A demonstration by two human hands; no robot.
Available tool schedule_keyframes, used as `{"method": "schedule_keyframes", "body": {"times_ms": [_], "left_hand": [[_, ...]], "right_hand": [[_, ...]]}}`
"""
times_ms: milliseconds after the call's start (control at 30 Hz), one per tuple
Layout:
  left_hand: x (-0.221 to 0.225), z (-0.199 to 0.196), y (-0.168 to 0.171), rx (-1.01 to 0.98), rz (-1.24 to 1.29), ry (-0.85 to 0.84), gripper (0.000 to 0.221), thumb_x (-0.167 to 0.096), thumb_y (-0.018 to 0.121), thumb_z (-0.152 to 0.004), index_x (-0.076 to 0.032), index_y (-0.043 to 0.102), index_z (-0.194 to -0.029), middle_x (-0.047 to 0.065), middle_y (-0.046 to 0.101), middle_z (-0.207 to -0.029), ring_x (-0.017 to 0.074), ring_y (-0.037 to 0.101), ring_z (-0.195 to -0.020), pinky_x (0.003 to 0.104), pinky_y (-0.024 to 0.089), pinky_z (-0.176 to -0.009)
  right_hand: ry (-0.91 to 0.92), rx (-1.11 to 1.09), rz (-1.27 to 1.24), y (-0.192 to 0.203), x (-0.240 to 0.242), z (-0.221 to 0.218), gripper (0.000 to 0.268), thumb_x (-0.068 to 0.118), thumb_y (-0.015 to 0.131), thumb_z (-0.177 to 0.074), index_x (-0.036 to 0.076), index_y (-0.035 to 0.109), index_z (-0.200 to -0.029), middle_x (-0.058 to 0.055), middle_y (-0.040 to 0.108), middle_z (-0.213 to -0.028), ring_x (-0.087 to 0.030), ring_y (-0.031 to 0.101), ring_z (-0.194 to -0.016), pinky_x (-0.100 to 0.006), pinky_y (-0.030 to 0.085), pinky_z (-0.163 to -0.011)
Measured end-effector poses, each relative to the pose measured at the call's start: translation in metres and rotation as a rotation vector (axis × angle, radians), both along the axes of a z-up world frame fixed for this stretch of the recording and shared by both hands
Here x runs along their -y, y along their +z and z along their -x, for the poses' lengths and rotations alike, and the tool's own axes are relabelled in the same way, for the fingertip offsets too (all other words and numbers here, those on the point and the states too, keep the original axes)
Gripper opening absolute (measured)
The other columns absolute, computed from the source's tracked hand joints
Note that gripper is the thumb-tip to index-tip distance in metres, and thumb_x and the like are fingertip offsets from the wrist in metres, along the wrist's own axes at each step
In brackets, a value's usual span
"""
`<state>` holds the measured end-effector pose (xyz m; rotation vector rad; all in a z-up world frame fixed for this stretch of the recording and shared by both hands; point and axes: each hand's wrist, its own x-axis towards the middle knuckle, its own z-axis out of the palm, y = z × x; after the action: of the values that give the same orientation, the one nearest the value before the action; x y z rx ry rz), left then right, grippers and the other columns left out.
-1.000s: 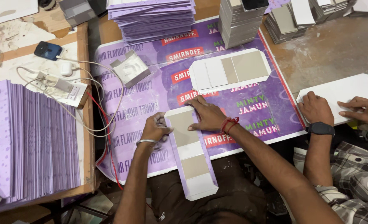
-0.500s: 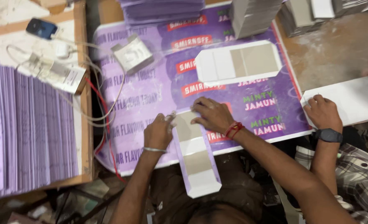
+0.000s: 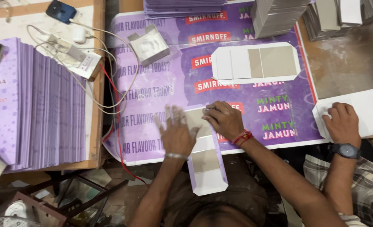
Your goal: The person folds purple printed cardboard sheets into small rectangular boxes by hand, pressing the creases and stacking the finished units. A coworker across the table performs the same task simultaneously.
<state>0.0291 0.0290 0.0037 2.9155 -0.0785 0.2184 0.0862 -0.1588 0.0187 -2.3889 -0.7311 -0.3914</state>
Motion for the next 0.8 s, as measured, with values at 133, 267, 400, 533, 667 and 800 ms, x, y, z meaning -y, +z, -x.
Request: {"method": "schedule_keyframes", "body": {"times_ms": [133,267,400,533,667,800], "left_hand": [[-0.015,0.06,0.017,0.229,0.298,0.169,0.039,-0.028,0.073,-0.089,-0.007,0.067,-0.122,0.015,0.072,-0.108,0.0334,0.066,-0.095,0.045,0.053,-0.08],[0.008,0.103,0.021,-0.31,0.639,0.422,0.071,-0.023,0.083,-0.08,-0.013,0.048,-0.141,0.007,0.076,-0.077,0.0228,0.068,-0.062,0.037,0.054,-0.061],[0.027,0.108,0.02,-0.244,0.982,0.353,0.086,-0.003,0.083,-0.075,-0.012,0.04,-0.149,0.011,0.07,-0.074,0.0245,0.064,-0.059,0.037,0.053,-0.058],[-0.003,0.079,0.035,-0.323,1.039,0.13,0.061,-0.003,0.081,-0.08,-0.012,0.059,-0.136,0.008,0.073,-0.083,0.0209,0.068,-0.065,0.035,0.057,-0.058],[-0.047,0.039,0.062,-0.282,0.462,-0.111,0.048,-0.006,0.078,-0.075,-0.012,0.072,-0.122,0.011,0.073,-0.088,0.0288,0.068,-0.074,0.046,0.056,-0.068],[-0.041,0.019,0.075,0.293,0.311,-0.097,0.044,-0.01,0.069,-0.086,-0.016,0.068,-0.13,0.01,0.072,-0.114,0.0319,0.067,-0.108,0.053,0.049,-0.102]], "right_hand": [[-0.047,-0.018,0.006,0.002,0.0,0.001,0.017,0.026,0.081,-0.087,0.013,0.076,-0.097,0.001,0.071,-0.102,-0.019,0.07,-0.092,-0.033,0.058,-0.068],[-0.087,-0.045,0.026,-0.001,-0.003,0.002,0.032,0.027,0.078,-0.088,0.014,0.071,-0.116,-0.004,0.069,-0.116,-0.024,0.07,-0.101,-0.036,0.058,-0.075],[-0.134,0.02,0.098,0.001,0.0,-0.005,0.056,0.033,0.079,-0.08,0.011,0.065,-0.129,-0.012,0.066,-0.13,-0.035,0.066,-0.109,-0.041,0.058,-0.078],[-0.077,-0.4,-0.203,0.011,0.018,-0.021,0.062,0.033,0.078,-0.087,0.006,0.059,-0.139,-0.017,0.067,-0.122,-0.029,0.068,-0.104,-0.041,0.057,-0.086],[-0.165,-0.952,-0.398,0.016,0.05,-0.008,0.052,0.031,0.072,-0.088,0.008,0.064,-0.134,-0.018,0.076,-0.109,-0.025,0.073,-0.083,-0.037,0.062,-0.066],[-0.358,-0.872,-0.785,0.004,0.057,0.057,0.048,0.03,0.066,-0.093,0.0,0.061,-0.13,-0.02,0.072,-0.103,-0.024,0.073,-0.07,-0.036,0.062,-0.054]]}}
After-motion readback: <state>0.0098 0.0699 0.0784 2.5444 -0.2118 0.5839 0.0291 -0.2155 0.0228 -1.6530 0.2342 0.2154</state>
